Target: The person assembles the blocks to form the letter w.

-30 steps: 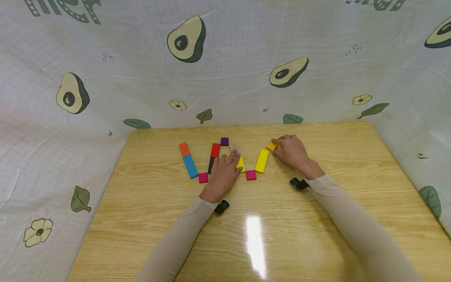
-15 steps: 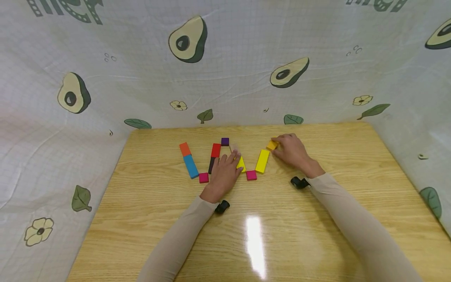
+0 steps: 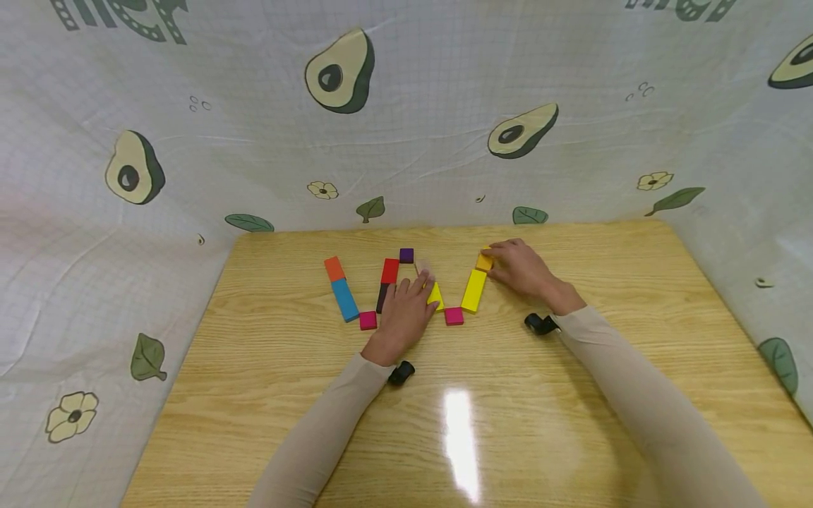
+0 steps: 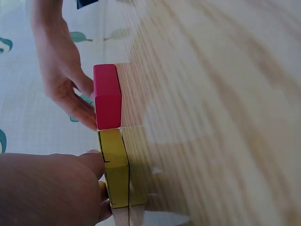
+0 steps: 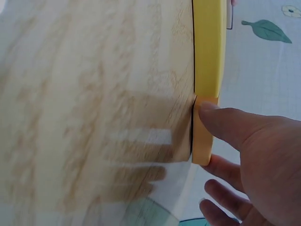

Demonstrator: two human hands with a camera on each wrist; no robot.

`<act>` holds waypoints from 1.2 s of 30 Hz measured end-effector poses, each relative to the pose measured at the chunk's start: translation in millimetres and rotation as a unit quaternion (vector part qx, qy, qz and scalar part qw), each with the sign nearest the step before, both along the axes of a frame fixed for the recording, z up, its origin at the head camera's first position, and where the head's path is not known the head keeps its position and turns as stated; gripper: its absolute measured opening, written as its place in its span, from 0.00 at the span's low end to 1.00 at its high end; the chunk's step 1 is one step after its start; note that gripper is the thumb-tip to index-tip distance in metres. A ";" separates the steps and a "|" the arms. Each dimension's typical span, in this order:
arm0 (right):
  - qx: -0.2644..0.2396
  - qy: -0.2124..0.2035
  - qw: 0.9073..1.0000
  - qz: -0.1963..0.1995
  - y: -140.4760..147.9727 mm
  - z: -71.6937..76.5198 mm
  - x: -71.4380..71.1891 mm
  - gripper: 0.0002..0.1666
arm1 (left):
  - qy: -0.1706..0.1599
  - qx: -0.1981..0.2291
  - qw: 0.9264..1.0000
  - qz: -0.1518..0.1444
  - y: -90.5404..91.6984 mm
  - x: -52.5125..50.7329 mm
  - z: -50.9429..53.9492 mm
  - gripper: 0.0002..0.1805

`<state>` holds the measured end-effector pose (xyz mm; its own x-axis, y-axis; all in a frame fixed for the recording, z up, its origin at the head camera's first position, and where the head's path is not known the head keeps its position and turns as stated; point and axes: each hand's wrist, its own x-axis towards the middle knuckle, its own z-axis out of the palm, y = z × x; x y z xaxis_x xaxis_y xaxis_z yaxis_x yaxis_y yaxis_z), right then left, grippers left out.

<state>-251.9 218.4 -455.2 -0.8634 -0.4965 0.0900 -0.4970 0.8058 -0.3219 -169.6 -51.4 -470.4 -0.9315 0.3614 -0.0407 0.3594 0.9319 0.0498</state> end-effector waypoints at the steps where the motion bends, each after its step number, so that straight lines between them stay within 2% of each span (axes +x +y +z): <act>1: 0.002 -0.001 1.000 0.003 -0.3 0.1 -0.4 0.27 | 0.001 0.000 1.000 0.000 -0.1 -0.2 -0.3 0.33; 15: 0.027 -0.021 0.999 0.024 -3.3 -2.6 -3.7 0.30 | -0.018 0.007 1.000 0.006 -1.7 -1.6 -0.8 0.33; 20: 0.017 -0.026 0.999 0.039 -2.9 -3.5 -3.9 0.30 | -0.014 0.008 1.000 0.001 -3.6 -2.1 1.0 0.32; 28: -0.001 -0.031 0.999 0.042 1.5 -6.7 -1.6 0.31 | -0.019 0.013 1.000 -0.008 -6.3 -5.7 -3.2 0.33; 32: -0.008 -0.030 0.999 0.030 8.8 -7.6 4.3 0.32 | -0.014 0.031 0.999 -0.012 -11.6 -7.3 0.6 0.33; 36: -0.016 -0.029 0.999 0.010 20.2 -3.2 14.4 0.34 | -0.016 0.063 0.998 -0.001 -27.7 -9.3 9.6 0.32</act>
<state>-237.6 238.7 -458.4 -0.8580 -0.5105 0.0567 -0.4919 0.7849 -0.3767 -178.9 -79.1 -460.8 -0.9298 0.3672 -0.0236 0.3575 0.9168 0.1780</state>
